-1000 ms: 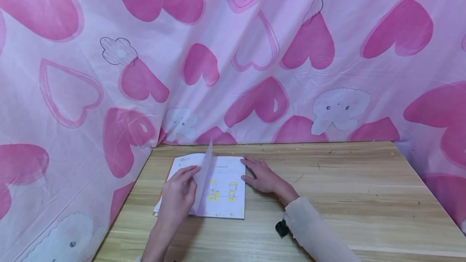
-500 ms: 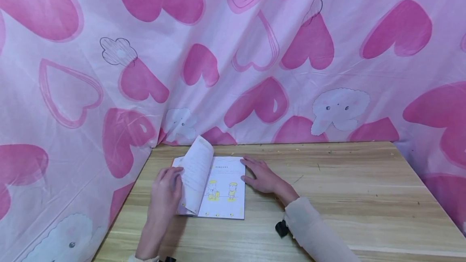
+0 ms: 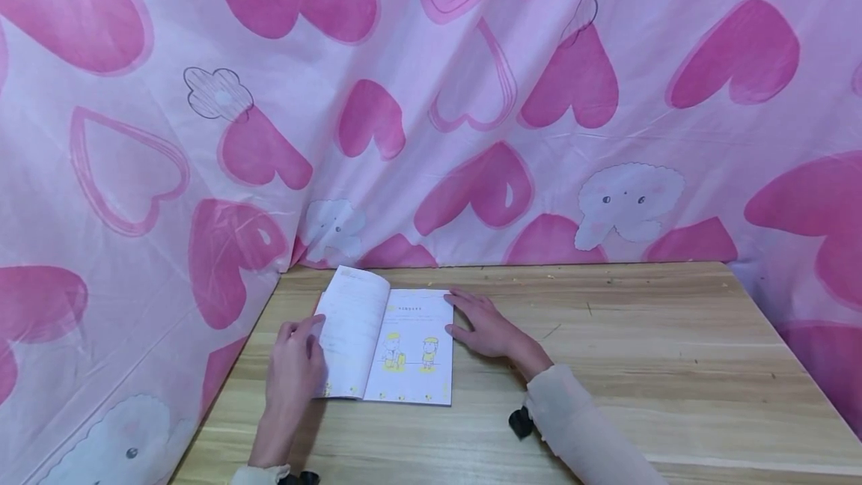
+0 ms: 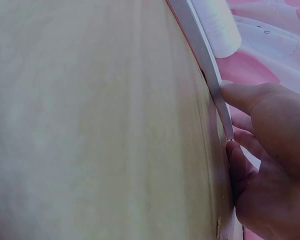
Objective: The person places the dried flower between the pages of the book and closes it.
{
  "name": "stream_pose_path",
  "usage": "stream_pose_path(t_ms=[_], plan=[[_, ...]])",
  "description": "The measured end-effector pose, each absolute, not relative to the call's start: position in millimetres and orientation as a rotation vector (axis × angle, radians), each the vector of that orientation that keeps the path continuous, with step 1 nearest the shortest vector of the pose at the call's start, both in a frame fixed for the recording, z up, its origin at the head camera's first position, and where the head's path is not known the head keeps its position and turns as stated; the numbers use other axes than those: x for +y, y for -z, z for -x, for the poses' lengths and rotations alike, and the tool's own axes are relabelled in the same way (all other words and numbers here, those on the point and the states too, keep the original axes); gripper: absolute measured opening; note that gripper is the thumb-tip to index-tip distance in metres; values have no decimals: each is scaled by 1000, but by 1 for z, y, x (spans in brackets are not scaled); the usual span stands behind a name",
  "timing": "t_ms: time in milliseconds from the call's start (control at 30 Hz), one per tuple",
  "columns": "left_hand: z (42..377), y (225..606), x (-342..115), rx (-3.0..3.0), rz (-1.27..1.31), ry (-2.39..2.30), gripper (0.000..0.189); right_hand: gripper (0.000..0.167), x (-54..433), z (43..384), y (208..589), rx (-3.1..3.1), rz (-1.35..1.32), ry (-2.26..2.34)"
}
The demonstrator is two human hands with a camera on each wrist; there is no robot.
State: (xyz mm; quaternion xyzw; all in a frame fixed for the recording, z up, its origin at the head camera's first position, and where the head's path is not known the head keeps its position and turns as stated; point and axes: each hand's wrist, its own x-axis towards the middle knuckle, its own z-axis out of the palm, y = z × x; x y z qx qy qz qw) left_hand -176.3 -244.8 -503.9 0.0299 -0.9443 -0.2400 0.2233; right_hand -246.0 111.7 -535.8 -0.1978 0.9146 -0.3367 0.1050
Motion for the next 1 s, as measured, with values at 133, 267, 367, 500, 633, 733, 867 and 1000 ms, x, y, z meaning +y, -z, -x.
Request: stream_pose_path(t_ms=[133,267,367,500,633,733,867,1000], plan=[[177,509,-251,-2669,-102,637,40,69,112,246,536,2696,590,997],[176,510,-255,-2784,-147,597,44,69,111,246,536,2696,602,995],[176,510,-256,-2878,-191,554,45,69,111,246,535,2695,608,997],[176,509,-255,-2962,-223,479,39,69,111,245,535,2691,600,999],[178,508,-249,-2940,-177,419,31,69,111,246,536,2696,606,989],[183,508,-241,-2823,3,440,28,69,111,247,536,2700,612,984],[193,509,-226,-2670,402,509,32,68,112,246,536,2699,609,987],[199,512,-211,-2692,648,560,34,68,111,246,537,2707,625,995]])
